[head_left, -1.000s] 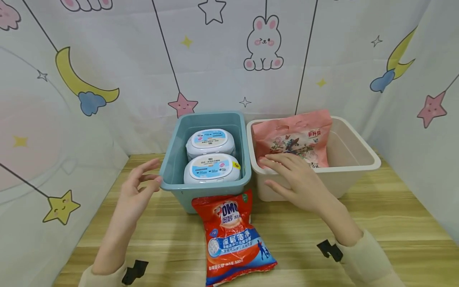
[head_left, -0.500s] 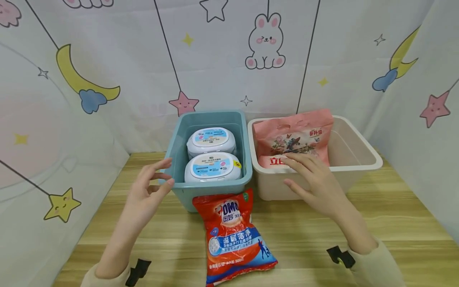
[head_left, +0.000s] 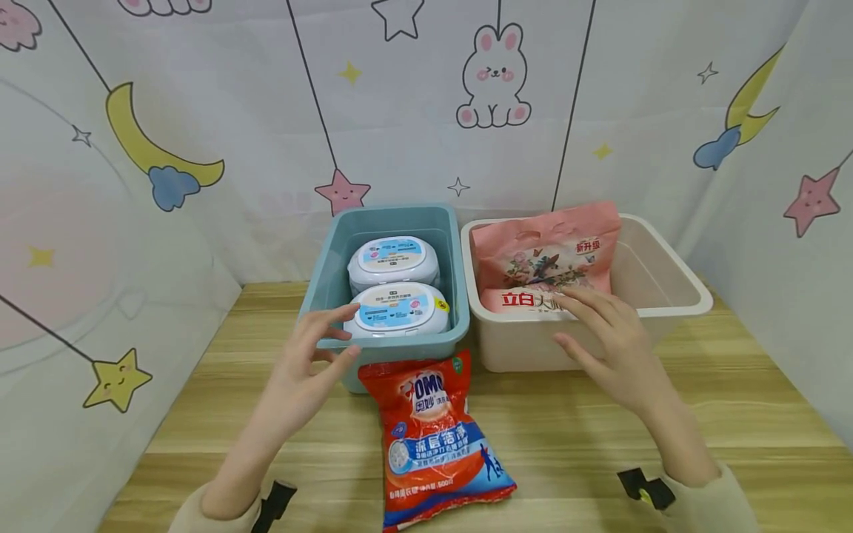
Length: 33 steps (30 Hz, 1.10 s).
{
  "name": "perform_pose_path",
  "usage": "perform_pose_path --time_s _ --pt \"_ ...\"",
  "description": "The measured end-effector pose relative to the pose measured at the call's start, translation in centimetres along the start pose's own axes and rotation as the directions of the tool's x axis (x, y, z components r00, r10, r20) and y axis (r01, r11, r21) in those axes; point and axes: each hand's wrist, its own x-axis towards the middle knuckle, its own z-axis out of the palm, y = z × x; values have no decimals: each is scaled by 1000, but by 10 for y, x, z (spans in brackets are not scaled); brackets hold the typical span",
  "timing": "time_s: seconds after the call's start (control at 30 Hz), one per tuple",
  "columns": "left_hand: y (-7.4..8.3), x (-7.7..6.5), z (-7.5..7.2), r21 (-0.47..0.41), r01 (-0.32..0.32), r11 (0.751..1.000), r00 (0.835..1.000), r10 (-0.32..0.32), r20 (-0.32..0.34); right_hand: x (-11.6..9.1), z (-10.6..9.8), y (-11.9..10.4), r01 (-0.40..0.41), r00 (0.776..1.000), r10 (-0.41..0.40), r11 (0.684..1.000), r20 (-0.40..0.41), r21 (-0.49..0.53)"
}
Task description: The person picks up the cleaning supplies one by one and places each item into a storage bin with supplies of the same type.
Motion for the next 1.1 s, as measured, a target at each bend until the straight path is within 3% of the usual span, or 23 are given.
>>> perform_pose_path --time_s 0.27,0.53,0.77,0.93,1.1 --pt "1 -4 13 -23 2 1000 998 -1 58 -11 -2 9 2 996 2 999 -84 41" --pt "2 -7 27 -27 -35 999 994 38 103 -20 -5 20 -20 990 25 999 -138 40" --pt "6 -11 38 -32 25 999 986 -19 165 -25 -6 28 -66 985 71 997 -160 36" --pt "8 -14 47 -15 29 999 980 -25 199 -27 -9 35 -86 979 90 996 -181 31" --pt "11 -15 55 2 42 999 970 -41 241 -32 -11 41 -160 972 162 987 -170 21"
